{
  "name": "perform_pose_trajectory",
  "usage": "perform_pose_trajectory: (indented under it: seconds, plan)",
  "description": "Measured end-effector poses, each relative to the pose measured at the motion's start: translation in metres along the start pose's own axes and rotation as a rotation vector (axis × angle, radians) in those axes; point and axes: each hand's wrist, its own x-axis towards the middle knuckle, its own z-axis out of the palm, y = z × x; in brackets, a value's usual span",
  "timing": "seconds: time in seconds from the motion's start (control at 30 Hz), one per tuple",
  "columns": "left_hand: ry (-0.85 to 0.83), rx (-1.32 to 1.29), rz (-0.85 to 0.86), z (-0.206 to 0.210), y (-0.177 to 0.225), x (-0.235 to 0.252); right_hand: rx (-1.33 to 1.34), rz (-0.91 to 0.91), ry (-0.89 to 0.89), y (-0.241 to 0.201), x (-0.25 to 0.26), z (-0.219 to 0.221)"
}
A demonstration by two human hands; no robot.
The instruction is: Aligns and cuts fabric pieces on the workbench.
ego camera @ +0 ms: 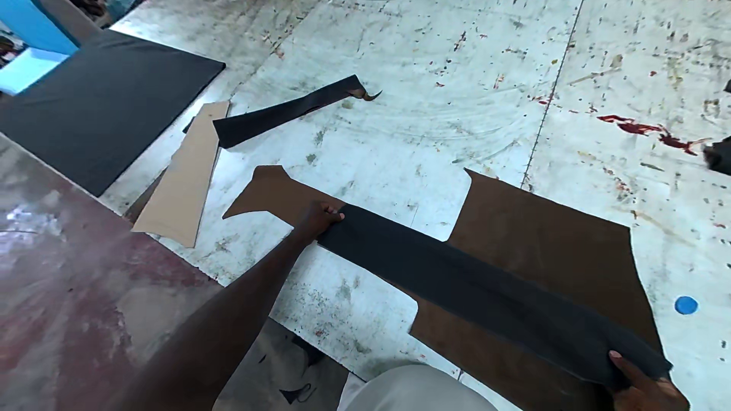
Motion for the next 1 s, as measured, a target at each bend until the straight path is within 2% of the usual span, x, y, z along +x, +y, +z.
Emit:
perform_pose_trajectory:
  seconds: [0.2, 0.33, 0.4, 0.7, 0.8, 1.0]
  plan:
    - [-0.016, -0.029, -0.053, -0.006, 0.006, -0.001, -0.024, 0.006, -0.006, 0.000, 0.003, -0.001]
    - [-0.127, -0.253, -0.109, -0.023, 0.005, -0.004, 0.012, 0.028, -0.051, -0.003, 0.004, -0.001]
    - [-0.153, -0.265, -0.136, -0.029, 0.004, -0.005, 0.023, 0.033, -0.053, -0.004, 0.005, -0.002]
    - [-0.185, -0.016, -0.080, -0.025, 0.007, -0.021, 0.017, 0.035, -0.093, 0.000, 0.009, -0.006]
    - [-0.147, 0.066, -0.015, -0.020, 0.002, -0.016, 0.016, 0.036, -0.088, 0.001, 0.009, -0.006]
    - [-0.006, 0.441, 0.143, -0.010, 0.007, -0.019, -0.001, 0.010, -0.085, 0.004, 0.008, -0.008]
